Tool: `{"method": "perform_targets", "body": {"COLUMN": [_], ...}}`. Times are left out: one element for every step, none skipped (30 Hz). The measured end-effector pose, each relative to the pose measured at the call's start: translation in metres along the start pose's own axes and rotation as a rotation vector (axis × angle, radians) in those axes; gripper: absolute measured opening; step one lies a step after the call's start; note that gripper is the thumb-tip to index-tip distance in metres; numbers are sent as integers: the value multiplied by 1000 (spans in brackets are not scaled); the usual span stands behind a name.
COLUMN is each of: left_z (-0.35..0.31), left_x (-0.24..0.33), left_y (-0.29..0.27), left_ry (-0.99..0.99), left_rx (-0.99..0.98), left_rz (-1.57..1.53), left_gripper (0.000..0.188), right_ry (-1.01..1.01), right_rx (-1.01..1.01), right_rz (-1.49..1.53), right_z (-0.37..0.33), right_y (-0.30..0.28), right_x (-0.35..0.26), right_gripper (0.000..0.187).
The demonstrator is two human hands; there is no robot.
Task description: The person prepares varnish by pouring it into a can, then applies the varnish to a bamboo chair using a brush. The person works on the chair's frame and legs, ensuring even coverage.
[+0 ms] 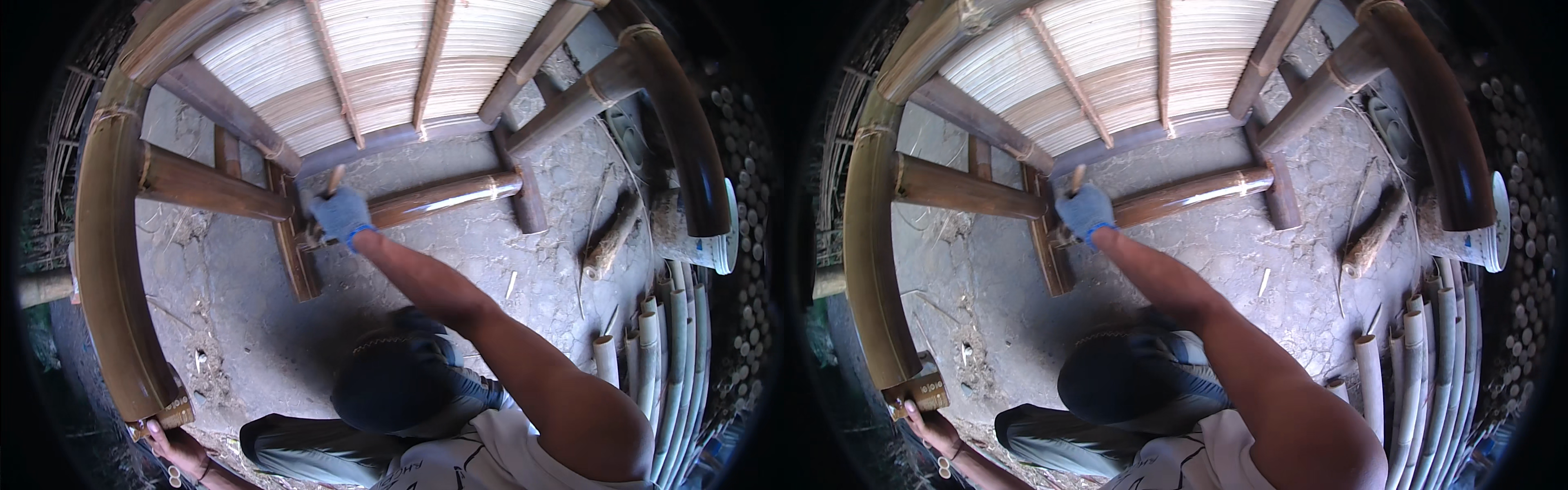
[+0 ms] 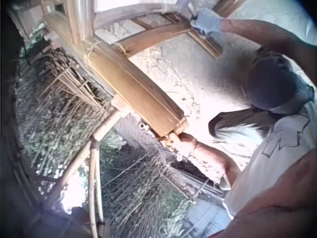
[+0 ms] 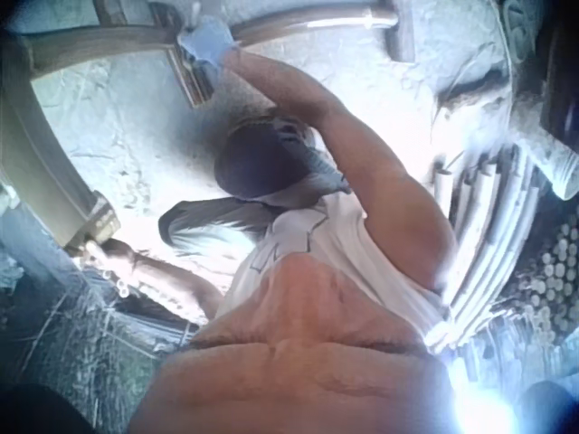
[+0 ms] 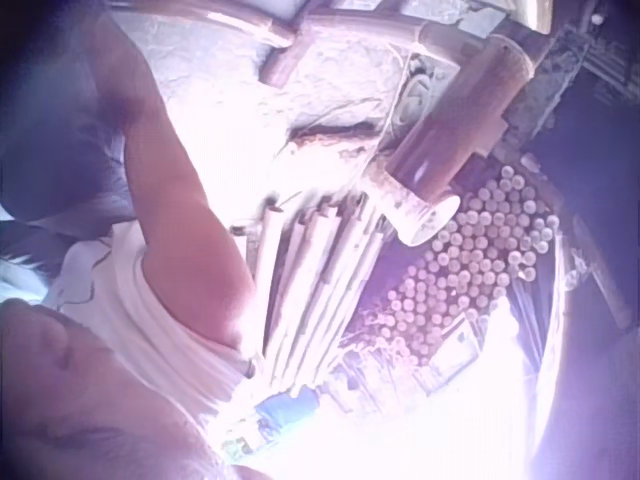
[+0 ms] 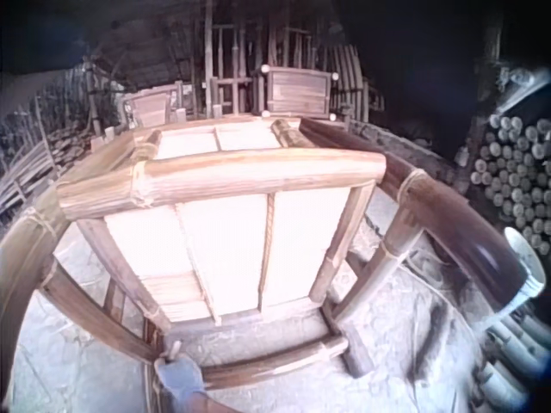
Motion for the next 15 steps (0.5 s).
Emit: {"method": "perform_targets", "body": {"left_z": [-5,-5,-2,2,5,8,9,10,11,12,12,14,14,15,15], "left_x": [3,-1,-5,-12,-21,-30,-24,-20,-34,-36,-30,-25,-22,-26,-30], "left_y": [1,-1,0,2,3,3,11,13,20,25,25,24,24,25,26], "left_ry": [0,-22,-26,-22,-26,-46,-47,-49,-72,-79,-69,-82,-80,-91,-101], "left_rx": [12,12,0,2,5,20,44,73,57,49,51,5,16,21,26], "left_rz": [-7,-26,-56,-55,-52,-74,-87,-92,-126,-135,-134,-141,-113,-93,-72], "left_gripper": [63,63,64,64,64,64,63,63,62,61,60,59,62,65,68], "right_ry": [52,217,199,102,98,102,89,168,7,89,-106,-307,-495,-529,-581], "right_rx": [3,-50,79,257,320,392,400,445,483,361,346,329,312,186,96], "right_rz": [21,78,-35,-299,-415,-410,-389,-657,-750,-859,-979,-1091,-1203,-1212,-1269], "right_z": [7,13,23,31,27,19,11,-5,-21,-34,-39,-43,-53,-45,-35], "right_y": [-38,-84,-133,-185,-238,-281,-313,-327,-352,-363,-357,-351,-345,-346,-347], "right_x": [22,40,64,86,92,104,115,105,116,116,103,89,78,68,79], "right_gripper": [37,38,38,37,37,35,36,35,35,27,24,23,22,27,29]}}
Point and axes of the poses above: each hand's wrist, its own z-axis towards the middle knuckle, its own y-axis out of the palm, x = y × z, the point moved 3 cm from there along z, towards the middle knuckle, and after that the axes turned 2 degrees about -z, right-handed, at the moved point
